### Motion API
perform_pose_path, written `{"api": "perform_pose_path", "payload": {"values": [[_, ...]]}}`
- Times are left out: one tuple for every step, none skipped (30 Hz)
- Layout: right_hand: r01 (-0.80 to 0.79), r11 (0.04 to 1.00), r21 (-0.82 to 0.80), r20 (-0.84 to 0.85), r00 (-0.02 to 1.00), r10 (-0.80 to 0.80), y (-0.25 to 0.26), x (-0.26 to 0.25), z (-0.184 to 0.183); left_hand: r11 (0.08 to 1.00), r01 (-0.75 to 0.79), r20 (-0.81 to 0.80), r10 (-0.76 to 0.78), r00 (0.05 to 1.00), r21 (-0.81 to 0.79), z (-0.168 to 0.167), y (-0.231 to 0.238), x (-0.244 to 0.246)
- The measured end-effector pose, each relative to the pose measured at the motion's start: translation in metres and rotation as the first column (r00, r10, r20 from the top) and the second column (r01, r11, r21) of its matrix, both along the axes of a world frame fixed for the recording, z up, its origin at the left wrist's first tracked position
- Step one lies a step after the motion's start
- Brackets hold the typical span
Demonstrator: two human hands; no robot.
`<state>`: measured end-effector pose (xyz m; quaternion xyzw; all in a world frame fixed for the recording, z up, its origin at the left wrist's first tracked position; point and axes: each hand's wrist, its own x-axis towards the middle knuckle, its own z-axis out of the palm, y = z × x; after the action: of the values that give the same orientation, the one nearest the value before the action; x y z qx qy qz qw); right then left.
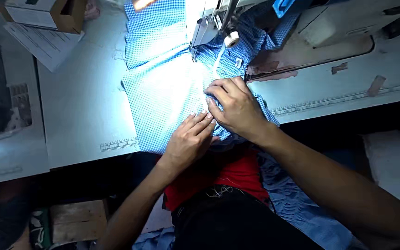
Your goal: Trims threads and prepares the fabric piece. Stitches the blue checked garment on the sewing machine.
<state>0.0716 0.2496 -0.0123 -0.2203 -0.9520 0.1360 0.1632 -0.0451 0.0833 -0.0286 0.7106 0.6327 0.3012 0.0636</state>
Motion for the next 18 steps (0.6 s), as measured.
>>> {"api": "perform_pose_path", "payload": {"values": [[0.006, 1.000, -0.018, -0.015, 1.000, -0.006, 0.000, 0.002, -0.003, 0.999, 0.035, 0.014, -0.035, 0.999, 0.024, 0.001, 0.000, -0.004], [0.005, 0.999, -0.032, -0.023, 1.000, -0.006, 0.000, 0.003, -0.004, 0.997, 0.056, 0.021, -0.057, 0.998, 0.052, 0.001, 0.000, -0.008], [0.002, 0.999, -0.036, -0.036, 0.999, -0.003, 0.002, 0.003, -0.004, 0.995, 0.071, 0.012, -0.072, 0.997, 0.074, 0.003, 0.000, -0.011], [0.001, 0.999, -0.037, -0.046, 0.999, -0.003, 0.004, 0.003, -0.005, 0.992, 0.084, -0.007, -0.084, 0.996, 0.094, 0.004, -0.001, -0.012], [0.003, 0.999, -0.038, -0.049, 0.999, -0.005, 0.005, 0.003, -0.006, 0.989, 0.095, -0.026, -0.093, 0.995, 0.116, 0.004, -0.004, -0.009], [0.004, 0.999, -0.039, -0.046, 0.999, -0.005, 0.006, 0.004, -0.005, 0.985, 0.100, -0.036, -0.096, 0.995, 0.138, 0.004, -0.008, -0.004], [0.004, 0.999, -0.037, -0.039, 0.999, -0.005, 0.008, 0.004, -0.005, 0.983, 0.090, -0.034, -0.086, 0.996, 0.160, 0.002, -0.012, 0.001], [0.009, 0.999, -0.033, -0.029, 1.000, -0.010, 0.010, 0.004, -0.004, 0.981, 0.070, -0.021, -0.068, 0.997, 0.181, 0.000, -0.014, 0.006], [0.012, 0.999, -0.030, -0.025, 1.000, -0.013, 0.011, 0.004, -0.005, 0.980, 0.050, -0.010, -0.049, 0.999, 0.192, -0.002, -0.015, 0.009], [0.015, 1.000, -0.023, -0.024, 1.000, -0.015, 0.012, 0.003, -0.005, 0.980, 0.034, -0.009, -0.033, 0.999, 0.196, -0.002, -0.015, 0.011], [0.013, 1.000, -0.013, -0.028, 1.000, -0.014, 0.012, 0.003, -0.006, 0.982, 0.023, -0.015, -0.021, 1.000, 0.189, -0.002, -0.015, 0.012], [0.010, 1.000, -0.007, -0.032, 0.999, -0.010, 0.012, 0.003, -0.006, 0.984, 0.015, -0.027, -0.011, 1.000, 0.178, -0.003, -0.015, 0.012], [0.010, 1.000, -0.004, -0.033, 0.999, -0.010, 0.014, 0.002, -0.005, 0.985, 0.009, -0.038, -0.003, 0.999, 0.170, -0.003, -0.013, 0.010], [0.012, 1.000, 0.002, -0.035, 0.999, -0.012, 0.017, 0.000, -0.005, 0.987, 0.004, -0.037, 0.003, 0.999, 0.162, -0.003, -0.010, 0.008], [0.014, 1.000, 0.005, -0.036, 0.999, -0.014, 0.019, -0.002, -0.004, 0.989, 0.002, -0.031, 0.002, 1.000, 0.151, -0.002, -0.008, 0.005], [0.013, 1.000, 0.010, -0.042, 0.999, -0.013, 0.021, -0.004, -0.003, 0.991, 0.007, -0.024, -0.004, 1.000, 0.137, -0.001, -0.006, 0.002], [0.015, 1.000, 0.017, -0.045, 0.999, -0.014, 0.023, -0.006, -0.003, 0.992, 0.014, -0.020, -0.011, 1.000, 0.124, 0.000, -0.005, -0.001], [0.016, 1.000, 0.025, -0.047, 0.999, -0.014, 0.024, -0.008, -0.003, 0.994, 0.021, -0.020, -0.019, 1.000, 0.112, 0.001, -0.004, -0.003]]}}
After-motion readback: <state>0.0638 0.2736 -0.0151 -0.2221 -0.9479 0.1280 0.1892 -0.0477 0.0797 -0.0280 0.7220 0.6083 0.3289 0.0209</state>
